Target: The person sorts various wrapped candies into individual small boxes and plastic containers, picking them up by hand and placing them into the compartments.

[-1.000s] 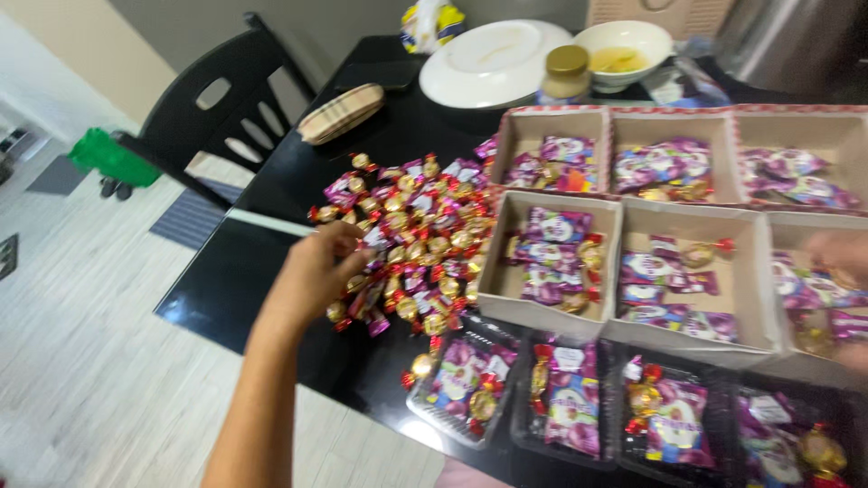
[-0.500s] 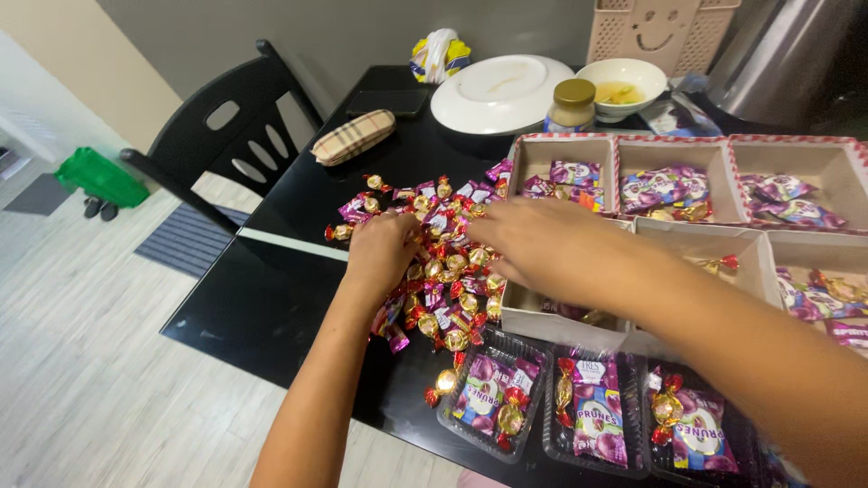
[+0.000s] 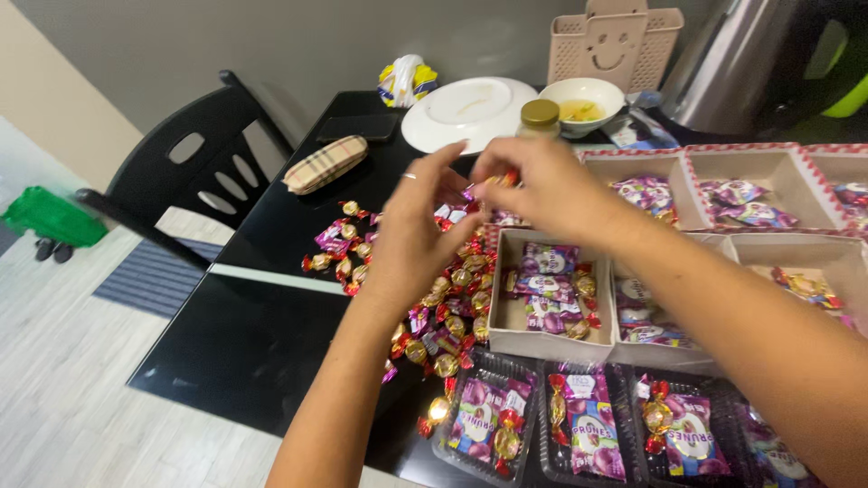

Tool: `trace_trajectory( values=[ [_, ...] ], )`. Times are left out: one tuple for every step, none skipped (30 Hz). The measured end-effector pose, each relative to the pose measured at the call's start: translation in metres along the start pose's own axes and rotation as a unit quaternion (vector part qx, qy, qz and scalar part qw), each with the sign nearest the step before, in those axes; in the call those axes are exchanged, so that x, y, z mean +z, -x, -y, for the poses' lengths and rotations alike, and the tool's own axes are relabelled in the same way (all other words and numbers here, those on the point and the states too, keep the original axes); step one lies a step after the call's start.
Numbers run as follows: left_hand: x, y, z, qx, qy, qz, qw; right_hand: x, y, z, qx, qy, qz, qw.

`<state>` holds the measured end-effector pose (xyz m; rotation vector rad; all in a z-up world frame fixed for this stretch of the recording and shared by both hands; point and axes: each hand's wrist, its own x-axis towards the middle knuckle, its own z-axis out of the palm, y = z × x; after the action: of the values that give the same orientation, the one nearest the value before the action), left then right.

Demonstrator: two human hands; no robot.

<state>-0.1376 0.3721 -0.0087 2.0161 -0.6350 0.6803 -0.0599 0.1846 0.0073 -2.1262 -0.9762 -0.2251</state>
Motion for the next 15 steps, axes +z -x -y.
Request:
trace_trajectory(
  values=[
    [-0.004,-0.002,0.006,0.022,-0.058,-0.024,0.998,-0.007,0.0,-0.007,0.043,0.012,-0.008,0.999],
    [-0.008,-0.003,0.015,0.043,-0.115,-0.048,0.991,-0.014,-0.001,-0.017,0.087,0.023,-0.016,0.996],
    [-0.013,-0.004,0.025,0.046,-0.113,-0.046,0.991,-0.018,-0.002,-0.027,0.089,0.025,-0.019,0.996],
    [-0.018,-0.005,0.037,0.022,-0.136,-0.08,0.987,-0.021,-0.002,-0.038,0.069,0.041,-0.038,0.996],
    [-0.024,-0.004,0.049,-0.004,-0.16,-0.115,0.98,-0.02,-0.002,-0.05,0.049,0.057,-0.056,0.996],
    [-0.03,0.001,0.06,-0.011,-0.203,-0.137,0.97,-0.017,-0.002,-0.061,0.05,0.058,-0.056,0.995],
    [-0.035,0.007,0.07,-0.018,-0.247,-0.16,0.956,-0.014,-0.002,-0.07,0.015,0.114,-0.062,0.991],
    [-0.039,0.014,0.078,-0.017,-0.247,-0.161,0.955,-0.011,-0.004,-0.077,-0.021,0.168,-0.068,0.983],
    [-0.041,0.023,0.086,-0.063,-0.269,-0.174,0.945,-0.006,-0.006,-0.081,-0.022,0.168,-0.066,0.983],
    [-0.044,0.029,0.093,-0.109,-0.29,-0.187,0.932,0.001,-0.007,-0.082,-0.023,0.167,-0.061,0.984],
    [-0.046,0.033,0.1,-0.113,-0.291,-0.188,0.931,0.009,-0.008,-0.079,-0.026,0.166,-0.054,0.984],
    [-0.049,0.037,0.105,-0.107,-0.319,-0.176,0.925,0.017,-0.011,-0.075,-0.027,0.164,-0.051,0.985],
    [-0.052,0.044,0.109,-0.104,-0.348,-0.163,0.917,0.029,-0.014,-0.068,-0.007,0.142,-0.012,0.99],
    [-0.054,0.048,0.113,-0.11,-0.351,-0.163,0.915,0.042,-0.016,-0.06,0.014,0.12,0.027,0.992],
    [-0.055,0.048,0.117,-0.089,-0.381,-0.164,0.905,0.054,-0.021,-0.052,0.011,0.117,0.03,0.993]
  ],
)
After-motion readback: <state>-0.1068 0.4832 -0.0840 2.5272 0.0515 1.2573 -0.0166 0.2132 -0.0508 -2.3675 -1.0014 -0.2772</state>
